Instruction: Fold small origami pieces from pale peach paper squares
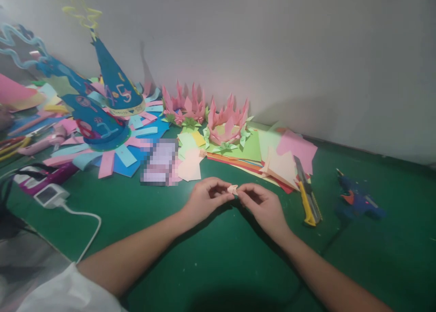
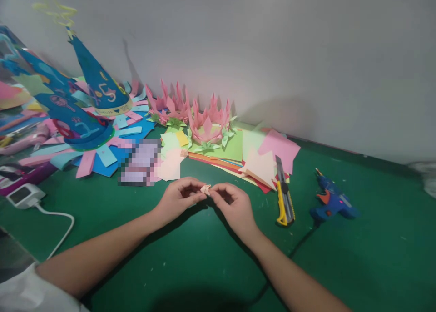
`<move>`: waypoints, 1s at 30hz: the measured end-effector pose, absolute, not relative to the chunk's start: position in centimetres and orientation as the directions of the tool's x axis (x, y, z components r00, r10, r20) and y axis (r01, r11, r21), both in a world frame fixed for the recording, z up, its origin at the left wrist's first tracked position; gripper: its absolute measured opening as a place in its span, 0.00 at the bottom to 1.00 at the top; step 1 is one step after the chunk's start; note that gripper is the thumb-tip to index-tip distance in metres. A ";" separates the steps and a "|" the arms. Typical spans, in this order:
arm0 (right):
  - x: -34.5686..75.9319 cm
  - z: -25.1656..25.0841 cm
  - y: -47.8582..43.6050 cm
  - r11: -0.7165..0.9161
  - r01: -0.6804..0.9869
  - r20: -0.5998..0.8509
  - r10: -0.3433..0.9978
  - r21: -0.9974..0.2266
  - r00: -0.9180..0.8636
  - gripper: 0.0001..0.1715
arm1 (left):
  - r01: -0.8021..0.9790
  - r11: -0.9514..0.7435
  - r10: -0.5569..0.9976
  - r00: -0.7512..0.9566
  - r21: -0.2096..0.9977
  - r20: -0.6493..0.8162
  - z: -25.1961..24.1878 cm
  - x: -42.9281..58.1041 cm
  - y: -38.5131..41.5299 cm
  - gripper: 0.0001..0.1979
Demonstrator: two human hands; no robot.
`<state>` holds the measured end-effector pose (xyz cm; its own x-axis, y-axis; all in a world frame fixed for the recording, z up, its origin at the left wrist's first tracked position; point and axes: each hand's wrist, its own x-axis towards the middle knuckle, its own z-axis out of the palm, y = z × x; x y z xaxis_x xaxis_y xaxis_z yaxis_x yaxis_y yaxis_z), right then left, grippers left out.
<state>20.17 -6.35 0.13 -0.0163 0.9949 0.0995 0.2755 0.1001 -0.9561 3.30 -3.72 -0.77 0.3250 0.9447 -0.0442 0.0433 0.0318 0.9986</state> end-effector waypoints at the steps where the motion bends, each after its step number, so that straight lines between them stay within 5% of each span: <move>1: 20.1 0.2 -6.3 0.078 0.244 0.075 0.997 -0.967 -0.020 0.12 | 0.036 -0.003 0.950 0.313 0.999 -0.008 -0.7 3.3 -3.7 0.14; 11: 20.0 0.2 -6.2 -0.006 0.239 -0.016 0.999 -0.971 -0.042 0.14 | -0.009 0.050 0.945 0.324 0.999 -0.045 -1.0 3.4 -3.9 0.21; 14: 20.1 0.1 -6.3 0.096 0.349 0.100 0.995 -0.932 -0.008 0.10 | 0.113 0.004 0.947 0.319 0.994 -0.040 -0.6 3.3 -3.9 0.14; 17: 20.2 -0.1 -6.5 0.262 0.490 0.286 0.958 -0.832 -0.027 0.08 | 0.088 0.132 0.926 0.344 0.987 -0.154 -0.3 3.3 -3.8 0.16; 22: 20.9 -0.1 -6.8 0.569 0.643 0.582 0.781 -0.512 -0.228 0.06 | -0.062 0.409 0.820 0.463 0.910 -0.337 0.1 3.2 -3.5 0.20; 26: 21.4 0.2 -7.2 0.723 0.625 0.673 0.621 -0.294 -0.401 0.06 | -0.061 0.525 0.720 0.564 0.849 -0.405 0.3 2.8 -3.5 0.20; 30: 21.1 0.2 -7.2 0.703 0.620 0.658 0.655 -0.349 -0.371 0.05 | -0.124 0.370 0.831 0.487 0.921 -0.269 0.6 3.0 -3.8 0.16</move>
<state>21.05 -7.17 0.16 -0.3714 0.6547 0.6584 0.6203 0.7026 -0.3487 3.01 -3.77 0.61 0.4872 0.8309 -0.2687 -0.1236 0.3701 0.9207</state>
